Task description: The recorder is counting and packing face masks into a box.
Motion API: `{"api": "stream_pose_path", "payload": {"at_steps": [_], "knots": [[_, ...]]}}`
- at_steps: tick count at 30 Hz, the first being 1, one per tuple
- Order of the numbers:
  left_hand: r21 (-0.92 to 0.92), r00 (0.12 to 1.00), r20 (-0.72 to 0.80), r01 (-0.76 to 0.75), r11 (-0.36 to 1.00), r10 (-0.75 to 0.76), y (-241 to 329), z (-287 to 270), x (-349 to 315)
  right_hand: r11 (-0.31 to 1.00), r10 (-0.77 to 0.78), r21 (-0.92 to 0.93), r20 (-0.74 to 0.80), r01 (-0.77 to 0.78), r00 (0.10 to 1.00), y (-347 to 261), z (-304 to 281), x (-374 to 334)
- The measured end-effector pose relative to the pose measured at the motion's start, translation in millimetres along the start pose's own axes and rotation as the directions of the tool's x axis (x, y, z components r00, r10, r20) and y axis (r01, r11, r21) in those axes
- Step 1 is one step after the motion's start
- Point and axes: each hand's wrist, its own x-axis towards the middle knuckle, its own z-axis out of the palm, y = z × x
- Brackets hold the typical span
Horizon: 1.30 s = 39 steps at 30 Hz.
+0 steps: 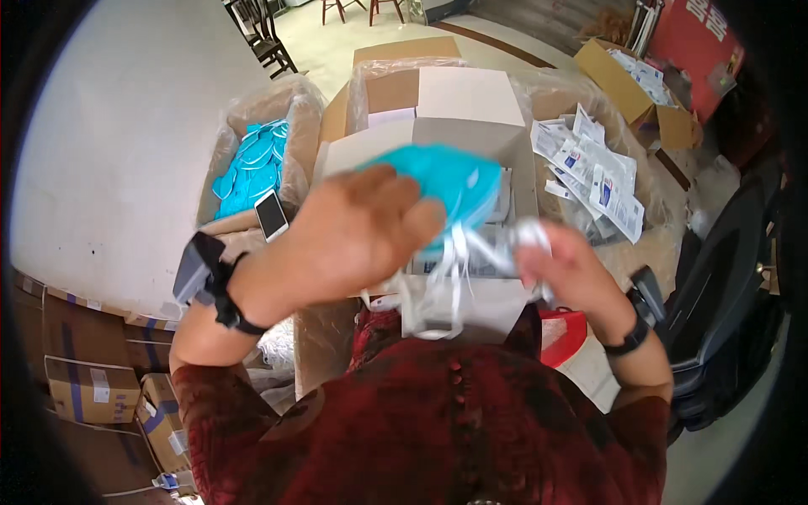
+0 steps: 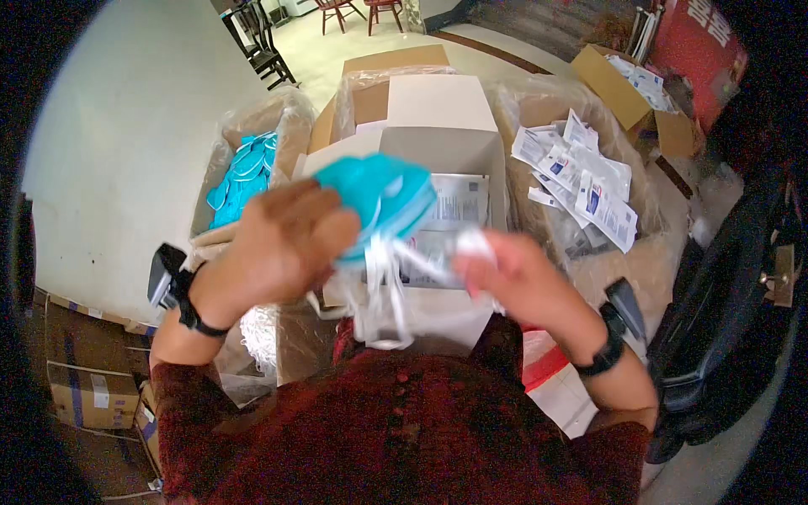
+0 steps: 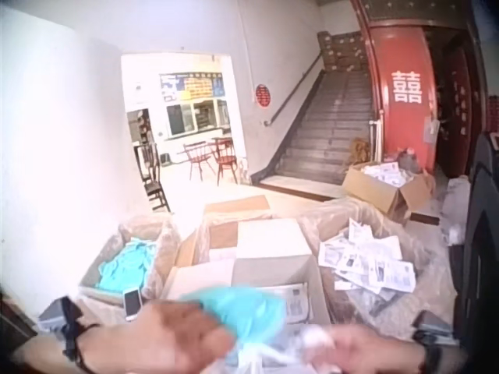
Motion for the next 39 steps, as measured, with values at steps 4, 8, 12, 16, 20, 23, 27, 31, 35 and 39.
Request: {"api": "stream_pose_path", "payload": {"at_steps": [4, 8, 12, 16, 20, 23, 27, 31, 35, 39], "knots": [[0.102, 0.998, -0.028, 0.05, 0.994, -0.047, -12, 14, 17, 0.789, 0.129, 0.614, -0.206, 0.025, 0.97, 19, 10, 40], [0.124, 0.994, 0.049, 0.092, 0.988, -0.099, -2, 17, 28, 0.682, 0.057, 0.726, -0.172, 0.088, 0.983, 27, 29, 46], [0.183, 0.998, 0.004, 0.067, 0.981, -0.068, -9, 20, 32, 0.863, 0.015, 0.499, 0.128, -0.077, 0.992, 9, 29, 31], [0.077, 0.985, 0.076, 0.147, 0.986, -0.153, -14, 29, 21, 0.9, 0.099, 0.38, 0.298, -0.213, 0.949, -1, 11, 14], [-0.211, 0.968, 0.157, 0.226, 0.951, -0.195, 5, 49, 17, 0.96, -0.071, 0.279, 0.105, 0.039, 0.992, -32, 9, 17], [-0.327, 0.949, 0.254, 0.268, 0.906, -0.189, 12, 50, 12, 0.326, -0.527, -0.887, 0.115, 0.325, 0.842, -42, 6, 24], [-0.468, 0.919, 0.391, 0.144, 0.872, 0.058, 26, 15, -8, 0.023, -0.38, -0.86, 0.464, 0.51, 0.8, -61, 13, -12], [-0.593, 0.932, 0.249, -0.07, 0.802, 0.265, 55, -38, -18, 0.245, -0.326, -0.697, 0.595, 0.674, 0.735, -99, 14, -54], [-0.481, 0.916, 0.399, 0.182, 0.858, 0.029, 23, -44, -70, 0.433, -0.163, -0.875, 0.159, 0.216, 0.974, -81, -57, -80], [-0.289, 0.733, 0.142, 0.674, 0.68, -0.666, -19, -24, -92, 0.977, -0.029, -0.199, -0.472, -0.074, 0.881, -3, -99, -79]]}}
